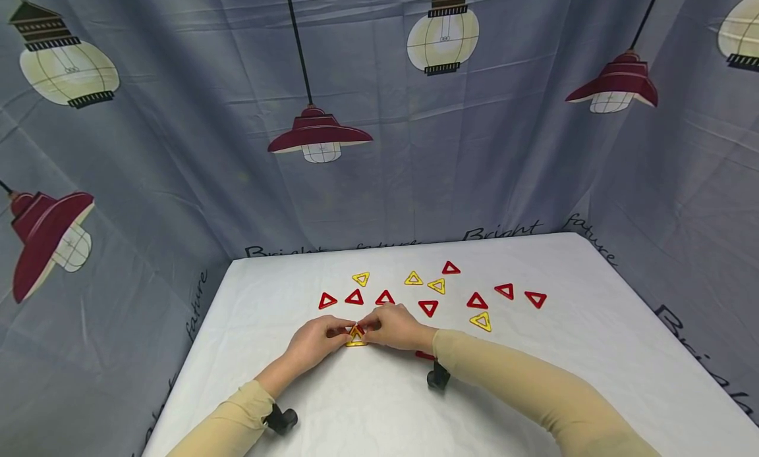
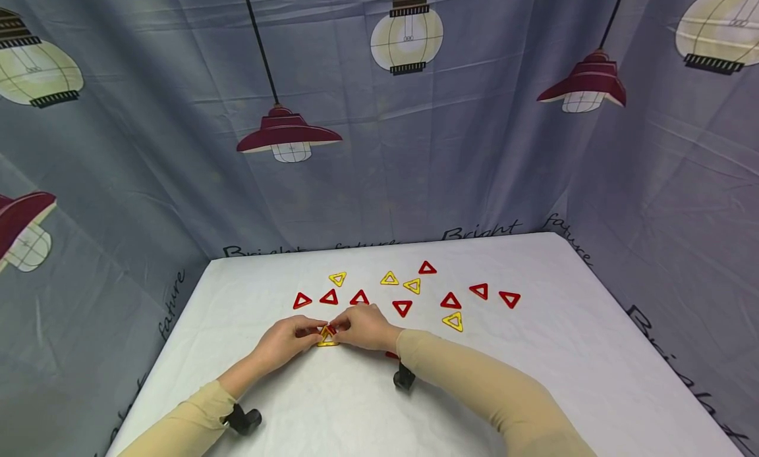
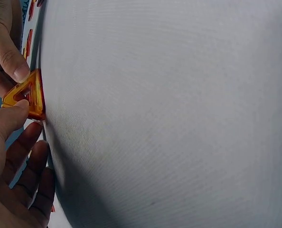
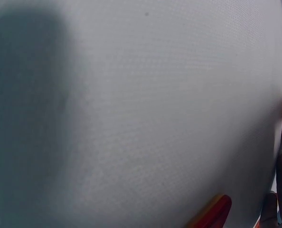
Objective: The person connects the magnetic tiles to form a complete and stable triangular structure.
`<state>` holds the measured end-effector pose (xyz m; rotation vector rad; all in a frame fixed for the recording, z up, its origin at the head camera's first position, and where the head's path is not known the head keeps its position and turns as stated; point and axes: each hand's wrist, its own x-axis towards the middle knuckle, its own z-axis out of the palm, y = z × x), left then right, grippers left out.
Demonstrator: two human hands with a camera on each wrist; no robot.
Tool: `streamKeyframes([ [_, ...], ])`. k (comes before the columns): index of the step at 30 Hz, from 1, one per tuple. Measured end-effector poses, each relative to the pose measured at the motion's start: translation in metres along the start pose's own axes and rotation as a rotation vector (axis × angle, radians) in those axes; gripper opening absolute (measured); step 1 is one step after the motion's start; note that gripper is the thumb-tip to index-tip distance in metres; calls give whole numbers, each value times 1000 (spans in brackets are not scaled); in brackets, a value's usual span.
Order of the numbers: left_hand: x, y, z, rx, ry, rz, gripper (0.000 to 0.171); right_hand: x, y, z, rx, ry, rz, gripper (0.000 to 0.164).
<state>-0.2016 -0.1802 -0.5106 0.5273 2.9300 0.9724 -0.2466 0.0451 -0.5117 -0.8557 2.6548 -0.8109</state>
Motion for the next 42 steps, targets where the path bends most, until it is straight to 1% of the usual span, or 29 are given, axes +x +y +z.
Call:
streamKeyframes([
  [7, 1, 1, 0, 1, -4, -2, 27, 1, 0, -1, 7, -3, 4, 34],
  [17, 1, 1, 0, -9, -4, 5, 26, 2, 2, 0, 9, -7, 18, 35],
  [21, 1, 0, 1, -6, -4, 4, 27, 1, 2, 0, 26, -12, 25, 36],
  [30, 0, 0, 3, -28, -16, -21, 28, 2, 3, 2, 44, -6, 3, 33],
  [42, -1, 0, 5, -30, -4, -20, 25, 0, 3, 1, 56, 10, -24, 32],
])
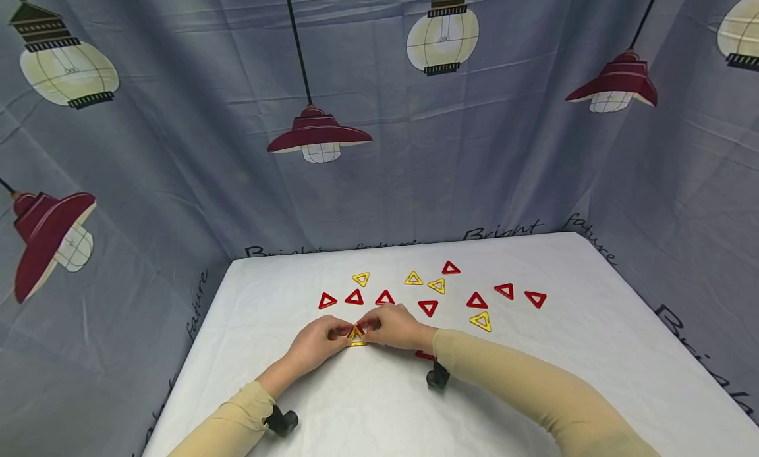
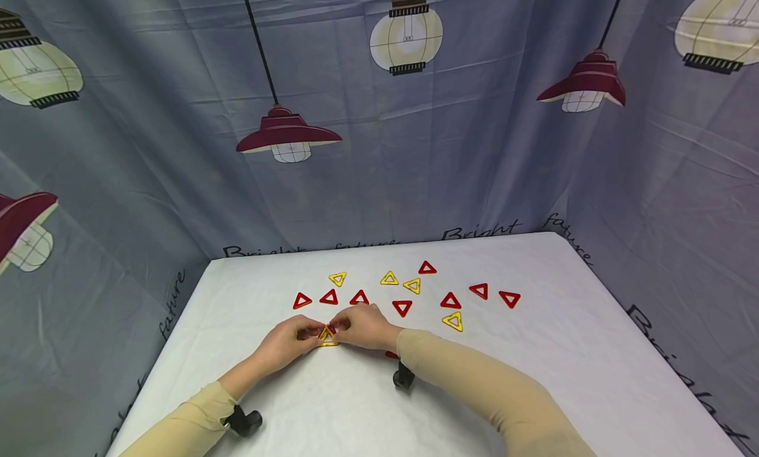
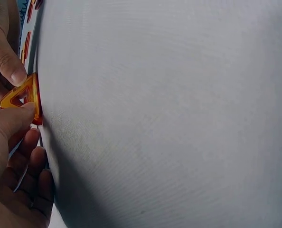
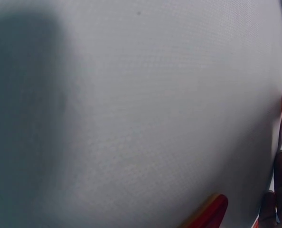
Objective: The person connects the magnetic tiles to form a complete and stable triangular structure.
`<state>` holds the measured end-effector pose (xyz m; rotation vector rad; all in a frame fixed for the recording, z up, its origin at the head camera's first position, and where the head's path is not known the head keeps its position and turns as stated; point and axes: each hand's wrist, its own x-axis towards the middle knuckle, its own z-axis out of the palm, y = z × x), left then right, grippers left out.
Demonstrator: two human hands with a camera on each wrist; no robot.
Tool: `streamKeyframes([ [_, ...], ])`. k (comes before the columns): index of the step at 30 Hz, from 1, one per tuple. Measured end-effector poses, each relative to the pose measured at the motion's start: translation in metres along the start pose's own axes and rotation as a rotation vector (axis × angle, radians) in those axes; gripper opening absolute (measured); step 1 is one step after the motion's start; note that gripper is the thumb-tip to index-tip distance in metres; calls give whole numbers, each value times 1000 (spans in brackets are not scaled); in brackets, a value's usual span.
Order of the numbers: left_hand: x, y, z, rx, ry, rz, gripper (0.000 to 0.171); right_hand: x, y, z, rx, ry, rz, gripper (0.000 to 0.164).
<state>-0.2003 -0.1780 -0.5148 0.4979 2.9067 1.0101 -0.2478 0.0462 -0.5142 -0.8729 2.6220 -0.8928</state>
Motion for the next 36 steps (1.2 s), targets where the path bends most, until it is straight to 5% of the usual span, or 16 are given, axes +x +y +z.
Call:
streamKeyframes([
  [21, -4, -3, -1, 75, 67, -58, 5, -1, 0, -2, 35, -5, 0, 23],
  [36, -6, -7, -2, 59, 42, -39, 18, 2, -1, -2, -74, -3, -50, 25],
])
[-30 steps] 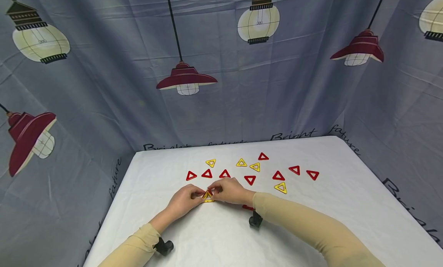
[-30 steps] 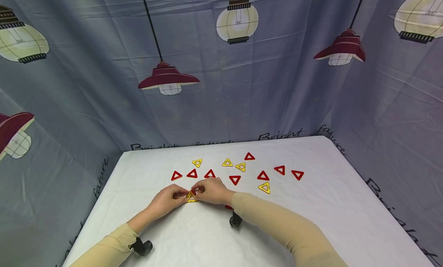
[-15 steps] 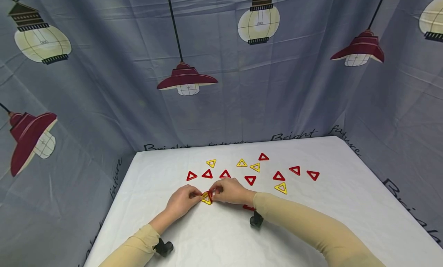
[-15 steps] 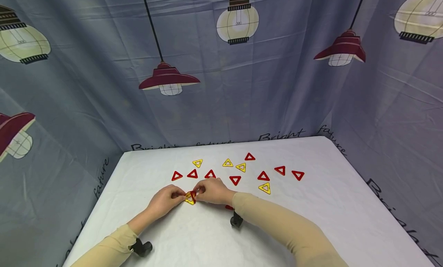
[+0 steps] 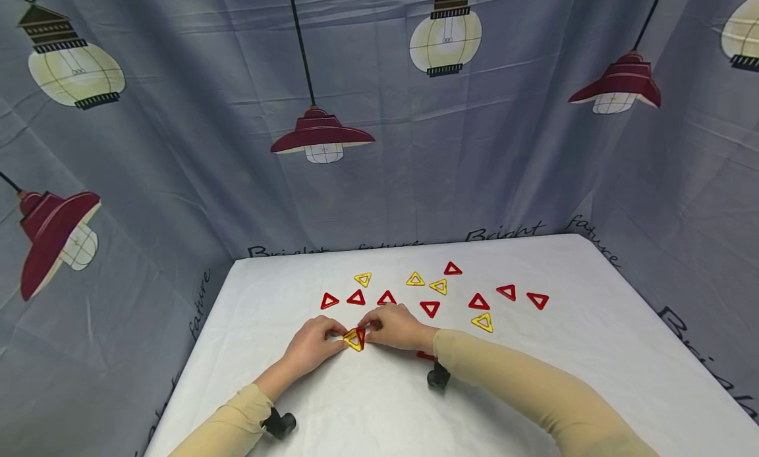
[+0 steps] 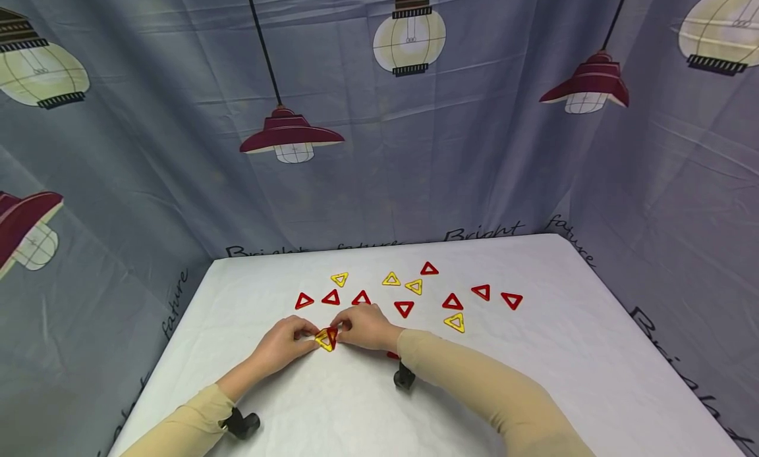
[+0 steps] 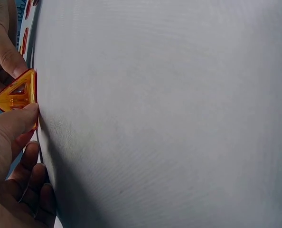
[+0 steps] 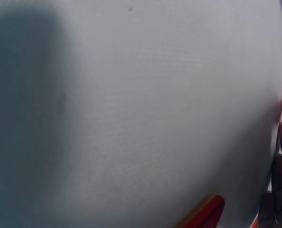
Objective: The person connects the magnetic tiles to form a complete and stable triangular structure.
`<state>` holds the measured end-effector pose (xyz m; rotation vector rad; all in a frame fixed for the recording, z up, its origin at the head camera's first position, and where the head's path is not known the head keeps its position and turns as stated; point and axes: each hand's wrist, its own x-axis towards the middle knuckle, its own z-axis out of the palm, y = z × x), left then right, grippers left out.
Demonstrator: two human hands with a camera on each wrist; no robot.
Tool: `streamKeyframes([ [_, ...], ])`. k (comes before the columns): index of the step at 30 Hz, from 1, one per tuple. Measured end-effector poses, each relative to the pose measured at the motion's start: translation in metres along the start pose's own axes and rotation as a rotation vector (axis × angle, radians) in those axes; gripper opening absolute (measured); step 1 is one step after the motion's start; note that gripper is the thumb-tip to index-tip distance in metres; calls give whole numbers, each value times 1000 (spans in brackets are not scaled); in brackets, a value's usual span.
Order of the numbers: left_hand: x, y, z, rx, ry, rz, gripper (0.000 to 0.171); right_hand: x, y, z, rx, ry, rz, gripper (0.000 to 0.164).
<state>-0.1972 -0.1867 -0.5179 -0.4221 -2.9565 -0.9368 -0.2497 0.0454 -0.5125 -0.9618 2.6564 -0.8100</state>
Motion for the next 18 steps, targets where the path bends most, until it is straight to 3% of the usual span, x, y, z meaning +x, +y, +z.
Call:
streamKeyframes([
  [18, 6, 6, 6, 45, 47, -17, 9, -4, 3, -2, -61, 29, 84, 11],
])
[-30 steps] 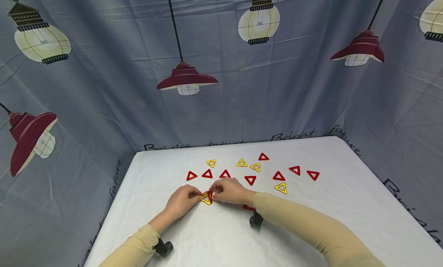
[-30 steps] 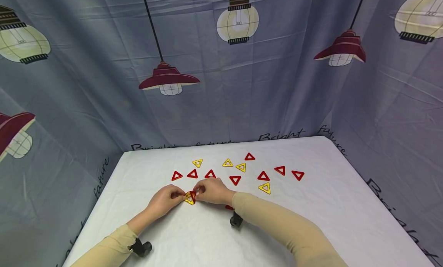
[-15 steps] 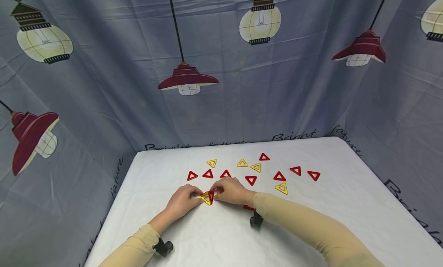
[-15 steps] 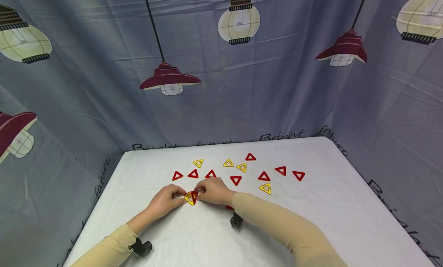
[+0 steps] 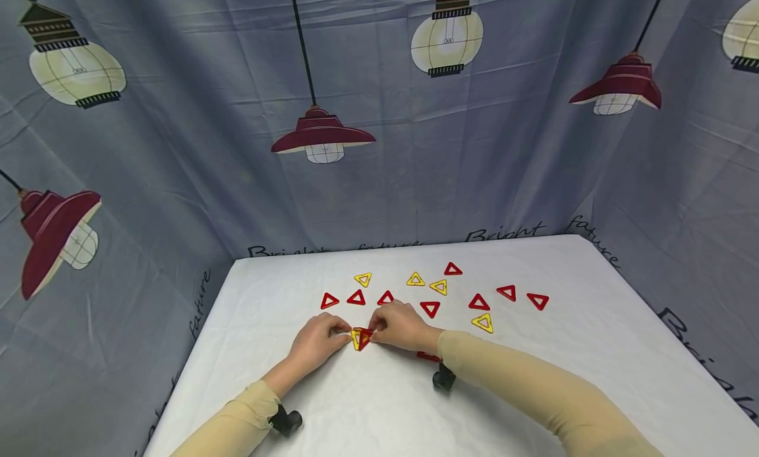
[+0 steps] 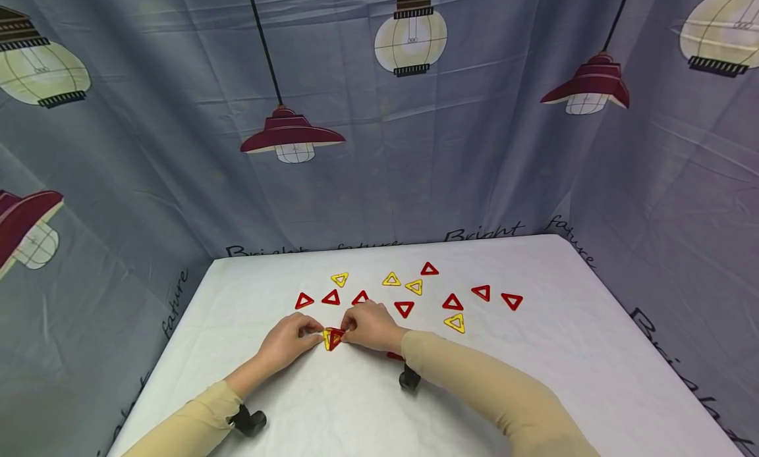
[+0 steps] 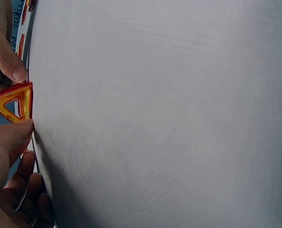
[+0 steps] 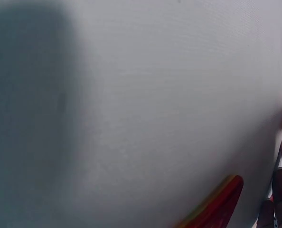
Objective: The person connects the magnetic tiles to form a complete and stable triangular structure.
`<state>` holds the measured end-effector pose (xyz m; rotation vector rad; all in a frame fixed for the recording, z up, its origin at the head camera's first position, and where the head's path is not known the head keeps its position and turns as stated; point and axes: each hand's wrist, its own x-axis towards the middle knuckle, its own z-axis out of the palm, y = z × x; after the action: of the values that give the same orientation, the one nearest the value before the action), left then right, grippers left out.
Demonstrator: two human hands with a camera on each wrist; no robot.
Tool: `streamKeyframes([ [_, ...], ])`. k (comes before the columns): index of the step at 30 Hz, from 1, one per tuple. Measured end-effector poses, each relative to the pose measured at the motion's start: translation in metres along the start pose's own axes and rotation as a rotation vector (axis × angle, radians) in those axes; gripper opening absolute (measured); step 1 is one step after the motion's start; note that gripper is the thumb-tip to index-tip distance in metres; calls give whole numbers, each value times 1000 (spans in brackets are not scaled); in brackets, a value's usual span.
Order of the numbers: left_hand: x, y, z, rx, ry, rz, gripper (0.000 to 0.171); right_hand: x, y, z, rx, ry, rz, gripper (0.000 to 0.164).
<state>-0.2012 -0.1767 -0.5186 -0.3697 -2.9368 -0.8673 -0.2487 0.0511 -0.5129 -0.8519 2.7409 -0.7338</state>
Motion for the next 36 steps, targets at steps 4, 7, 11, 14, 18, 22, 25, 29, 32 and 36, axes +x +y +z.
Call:
streamKeyframes([
  [4, 1, 0, 1, 3, 5, 11, 7, 0, 2, 1, 0, 12, -9, 12],
  [7, 2, 1, 2, 4, 5, 15, 7, 0, 3, 2, -6, 23, -13, 12],
  [11, 4, 0, 0, 6, -11, 5, 8, 0, 3, 3, -19, 41, -15, 12],
  [14, 6, -1, -4, -8, 2, -15, 9, -1, 3, 3, -26, 52, -20, 12],
  [18, 12, -6, -16, -22, 70, -79, 16, -3, 3, 4, -24, 61, -26, 14],
  [22, 19, -16, -24, 0, 123, -154, 31, -3, 3, 4, -13, 59, -22, 14],
  [25, 24, -24, -27, 18, 126, -196, 41, -3, 3, 4, -6, 54, -15, 14],
  [29, 30, -34, -26, 34, 102, -221, 50, -2, 3, 4, 2, 49, -6, 15],
  [32, 35, -39, -26, 41, 86, -215, 55, -1, 3, 5, 9, 47, -1, 15],
  [36, 41, -41, -26, 34, 71, -197, 59, -1, 4, 6, 11, 46, 6, 15],
])
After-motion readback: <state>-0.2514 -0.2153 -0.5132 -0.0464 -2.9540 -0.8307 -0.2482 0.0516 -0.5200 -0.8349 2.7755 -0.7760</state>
